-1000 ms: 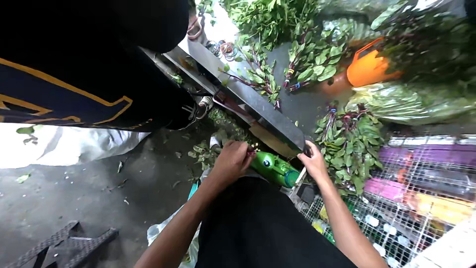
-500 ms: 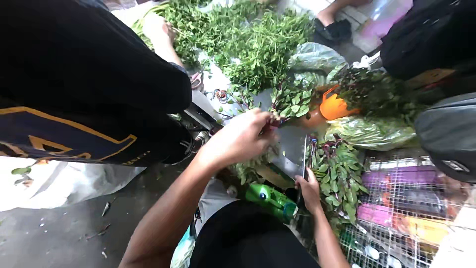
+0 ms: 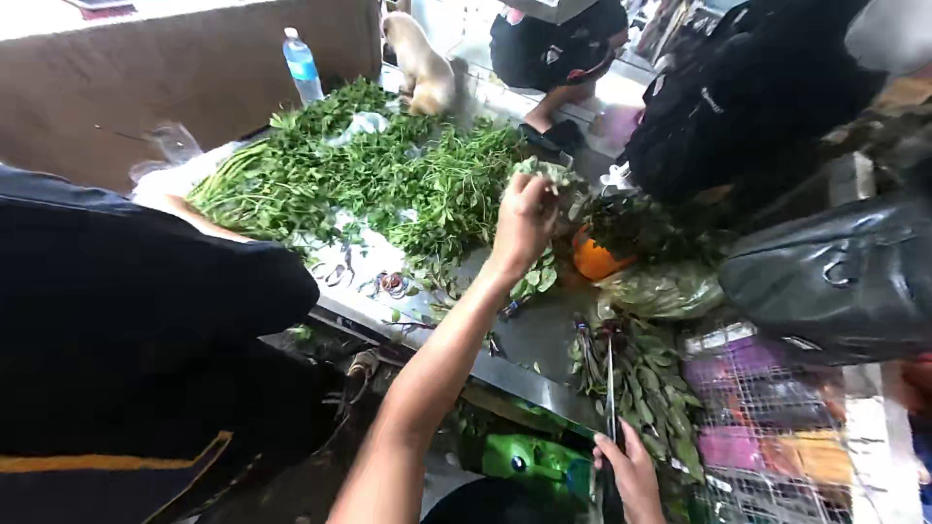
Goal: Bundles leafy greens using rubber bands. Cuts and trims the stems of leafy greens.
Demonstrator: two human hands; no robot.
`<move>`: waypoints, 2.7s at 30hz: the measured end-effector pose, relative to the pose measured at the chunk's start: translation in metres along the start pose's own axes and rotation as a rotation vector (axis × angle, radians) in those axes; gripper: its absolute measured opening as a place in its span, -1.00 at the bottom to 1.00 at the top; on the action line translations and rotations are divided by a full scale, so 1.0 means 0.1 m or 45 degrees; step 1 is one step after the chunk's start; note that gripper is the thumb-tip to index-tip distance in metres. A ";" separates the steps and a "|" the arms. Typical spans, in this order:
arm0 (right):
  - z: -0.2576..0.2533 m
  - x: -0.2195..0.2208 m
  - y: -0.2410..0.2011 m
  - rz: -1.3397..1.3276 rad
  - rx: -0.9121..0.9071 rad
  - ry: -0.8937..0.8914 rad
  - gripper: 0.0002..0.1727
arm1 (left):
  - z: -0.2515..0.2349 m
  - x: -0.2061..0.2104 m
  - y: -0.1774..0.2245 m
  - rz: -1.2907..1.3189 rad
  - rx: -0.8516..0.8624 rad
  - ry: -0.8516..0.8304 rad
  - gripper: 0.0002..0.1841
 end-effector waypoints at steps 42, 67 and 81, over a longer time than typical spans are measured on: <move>-1.08 2.41 -0.25 0.813 -0.214 -0.594 -0.59 | 3.43 -0.63 -1.08 0.260 -1.389 -1.153 -0.68; -0.04 1.48 -0.09 -0.211 0.189 -1.095 -0.55 | 3.55 -0.02 -0.82 0.992 -1.868 -0.111 -0.74; 0.31 1.08 -0.14 -0.013 0.409 -1.192 -0.55 | 3.14 -0.23 -0.61 1.300 -1.634 -0.630 -0.38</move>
Point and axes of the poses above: each hand's wrist, its own z-axis away from the middle knuckle, its own x-axis out of the palm, y = z × x, the point moved 6 cm from there along -z, towards the middle knuckle, and after that the axes turned 7 degrees about -z, right-handed, at the moved point
